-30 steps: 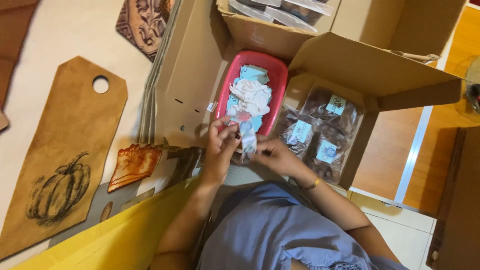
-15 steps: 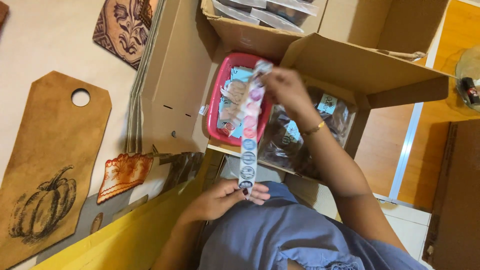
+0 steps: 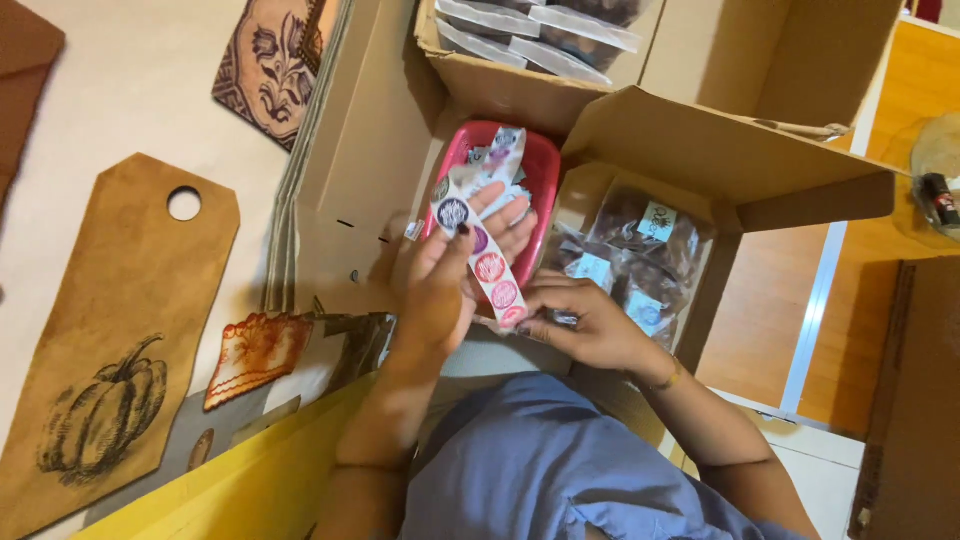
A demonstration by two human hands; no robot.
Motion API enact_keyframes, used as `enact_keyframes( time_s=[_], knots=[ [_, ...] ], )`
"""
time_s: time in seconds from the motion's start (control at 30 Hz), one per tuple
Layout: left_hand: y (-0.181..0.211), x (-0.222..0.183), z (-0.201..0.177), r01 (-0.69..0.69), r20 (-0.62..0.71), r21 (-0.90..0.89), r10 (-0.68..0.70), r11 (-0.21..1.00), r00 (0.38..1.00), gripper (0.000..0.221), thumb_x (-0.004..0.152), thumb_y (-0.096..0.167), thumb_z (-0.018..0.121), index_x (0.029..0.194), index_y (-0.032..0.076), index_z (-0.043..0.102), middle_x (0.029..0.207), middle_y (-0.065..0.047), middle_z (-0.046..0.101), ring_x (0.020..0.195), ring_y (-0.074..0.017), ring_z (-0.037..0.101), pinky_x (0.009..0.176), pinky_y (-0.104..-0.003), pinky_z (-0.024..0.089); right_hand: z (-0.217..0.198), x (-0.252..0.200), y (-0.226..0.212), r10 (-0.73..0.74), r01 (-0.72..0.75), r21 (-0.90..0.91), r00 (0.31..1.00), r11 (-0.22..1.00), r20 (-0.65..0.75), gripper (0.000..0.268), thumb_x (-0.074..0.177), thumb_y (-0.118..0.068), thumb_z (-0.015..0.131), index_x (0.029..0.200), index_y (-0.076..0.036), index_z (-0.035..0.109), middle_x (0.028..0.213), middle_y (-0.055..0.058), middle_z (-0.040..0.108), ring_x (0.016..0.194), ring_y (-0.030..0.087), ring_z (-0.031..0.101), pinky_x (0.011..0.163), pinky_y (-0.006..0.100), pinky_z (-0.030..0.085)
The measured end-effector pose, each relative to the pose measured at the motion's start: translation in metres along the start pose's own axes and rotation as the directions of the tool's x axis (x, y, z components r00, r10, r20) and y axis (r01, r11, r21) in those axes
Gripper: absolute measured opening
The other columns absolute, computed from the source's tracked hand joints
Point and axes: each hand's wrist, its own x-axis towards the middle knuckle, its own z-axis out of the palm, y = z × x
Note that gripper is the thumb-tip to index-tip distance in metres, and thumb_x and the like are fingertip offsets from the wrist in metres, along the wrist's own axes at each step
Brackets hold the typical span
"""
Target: The person organizes sealed bags of food in a cardboard box, applies circular stickers to the bags, and then closes the lid of the box.
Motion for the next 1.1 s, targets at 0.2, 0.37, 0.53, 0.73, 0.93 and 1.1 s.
enact_keyframes(
  time_s=[0.2,0.37,0.53,0.73,0.93,1.1],
  knots=[
    [-0.068,-0.023,-0.081,0.288,-0.028,0.313,-0.294,0.905,0.955,0.055,0.097,0.021,0.067,0.145,0.001,0.050,0.128,-0.027,0.066,0.119,-0.0369,0.066,0.110,-0.054,0.046,-0.019,-0.010,0.016,0.277,-0.230,0.156,0.841,0.961,-0.465,0.011,0.089,0.004,0.076,0.100,0.002,0.076,0.077,0.010,0.074,0.069,0.014,0.063,0.070,0.030,0.054],
    [-0.018,-0.025,0.018,0.042,0.077,0.720,-0.139,0.693,0.987,0.029,0.100,0.012,0.062,0.129,0.009,0.068,0.113,-0.016,0.077,0.111,-0.0241,0.072,0.099,-0.039,0.057,-0.011,0.006,0.018,0.259,-0.248,0.097,0.786,0.964,-0.562,0.051,0.086,0.003,0.080,0.130,-0.003,0.056,0.082,0.011,0.073,0.056,0.011,0.055,0.053,0.022,0.049],
    [-0.012,-0.024,0.031,-0.003,0.021,0.890,-0.035,0.456,0.999,0.044,0.093,0.008,0.065,0.135,0.001,0.055,0.109,-0.032,0.073,0.103,-0.0507,0.070,0.086,-0.052,0.061,-0.009,0.009,0.009,-0.019,-0.154,-0.252,0.820,0.955,-0.572,0.024,0.086,-0.002,0.083,0.108,-0.008,0.074,0.089,0.007,0.072,0.064,0.020,0.057,0.065,0.031,0.050],
    [-0.034,-0.015,0.009,-0.118,0.066,0.910,0.141,0.397,0.988,0.024,0.098,0.024,0.064,0.118,0.010,0.068,0.101,-0.018,0.077,0.098,-0.0403,0.075,0.081,-0.044,0.062,-0.008,0.000,0.009,-0.074,-0.152,-0.368,0.843,0.917,-0.532,0.020,0.090,-0.013,0.078,0.110,-0.013,0.080,0.096,0.005,0.076,0.080,0.024,0.052,0.080,0.035,0.047],
    [-0.043,-0.008,-0.017,-0.463,0.441,0.886,0.268,0.021,0.857,0.012,0.095,0.001,0.061,0.097,0.009,0.069,0.082,-0.008,0.069,0.084,-0.0299,0.071,0.076,-0.038,0.060,-0.011,-0.017,0.020,-0.031,-0.111,-0.276,0.886,0.955,-0.463,0.020,0.090,-0.013,0.076,0.110,-0.014,0.081,0.111,0.008,0.071,0.098,0.028,0.057,0.094,0.041,0.046],
    [-0.053,-0.008,-0.033,-0.639,0.635,0.767,0.213,-0.058,0.743,0.013,0.091,0.003,0.065,0.098,0.010,0.073,0.084,-0.007,0.071,0.083,-0.0280,0.071,0.078,-0.038,0.059,-0.021,-0.036,0.040,0.020,-0.063,-0.097,0.918,0.993,-0.397,0.013,0.087,-0.015,0.082,0.100,-0.013,0.084,0.096,0.007,0.068,0.094,0.023,0.053,0.095,0.038,0.044]
  ],
)
